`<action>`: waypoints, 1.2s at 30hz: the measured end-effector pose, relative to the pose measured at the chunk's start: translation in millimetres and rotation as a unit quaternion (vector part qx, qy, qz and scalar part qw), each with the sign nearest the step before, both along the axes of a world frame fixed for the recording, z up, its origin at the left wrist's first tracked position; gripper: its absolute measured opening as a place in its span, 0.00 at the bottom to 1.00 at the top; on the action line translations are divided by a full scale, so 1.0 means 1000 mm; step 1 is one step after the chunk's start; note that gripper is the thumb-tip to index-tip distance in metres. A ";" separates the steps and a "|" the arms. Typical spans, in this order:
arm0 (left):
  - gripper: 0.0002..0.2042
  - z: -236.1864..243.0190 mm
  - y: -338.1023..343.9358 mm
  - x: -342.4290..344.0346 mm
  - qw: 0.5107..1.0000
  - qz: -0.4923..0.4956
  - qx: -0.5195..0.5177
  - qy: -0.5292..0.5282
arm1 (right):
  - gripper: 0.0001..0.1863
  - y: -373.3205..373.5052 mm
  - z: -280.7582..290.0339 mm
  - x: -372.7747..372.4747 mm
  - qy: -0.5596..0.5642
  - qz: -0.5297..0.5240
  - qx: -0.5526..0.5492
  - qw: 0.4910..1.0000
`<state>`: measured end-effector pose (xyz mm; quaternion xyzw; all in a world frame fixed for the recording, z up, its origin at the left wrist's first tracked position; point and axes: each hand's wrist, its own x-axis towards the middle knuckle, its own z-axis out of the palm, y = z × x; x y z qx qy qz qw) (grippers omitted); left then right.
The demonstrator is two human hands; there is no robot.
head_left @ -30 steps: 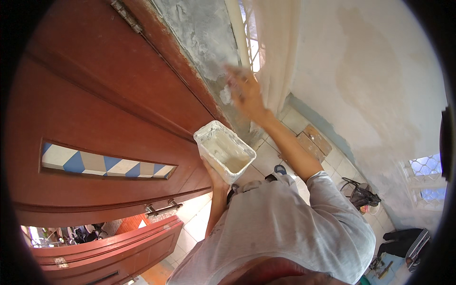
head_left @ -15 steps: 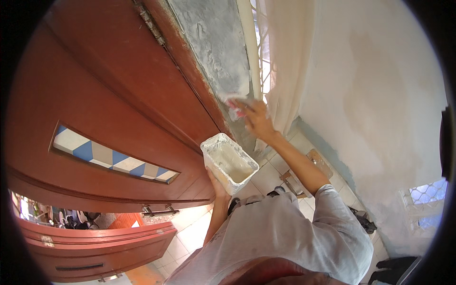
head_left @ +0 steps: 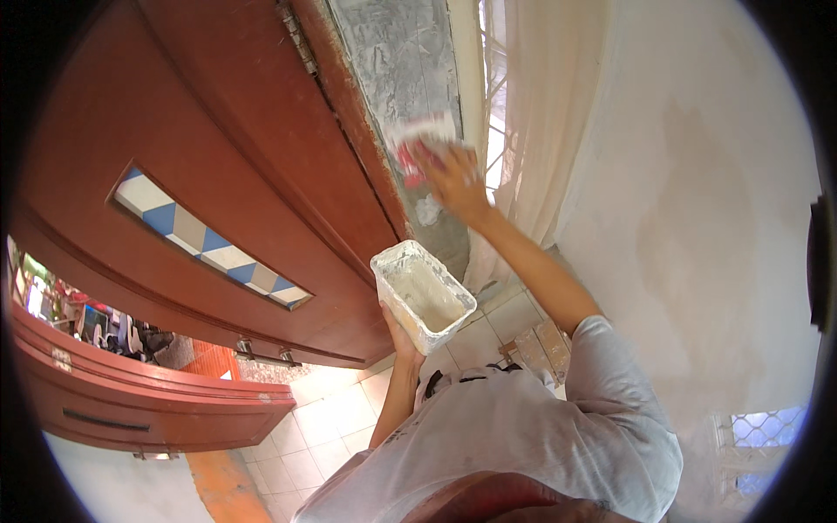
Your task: The person applies putty to a wall section above a door frame using a spreader, repeatedly scooping material from a plastic container and smoothing it onto the surface.
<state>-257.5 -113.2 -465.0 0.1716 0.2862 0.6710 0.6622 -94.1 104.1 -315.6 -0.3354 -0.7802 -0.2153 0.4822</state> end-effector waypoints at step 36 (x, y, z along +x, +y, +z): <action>0.40 -0.003 -0.028 0.024 0.999 0.031 -0.041 0.017 | 0.15 0.020 0.129 -0.004 0.577 0.392 -0.234 0.677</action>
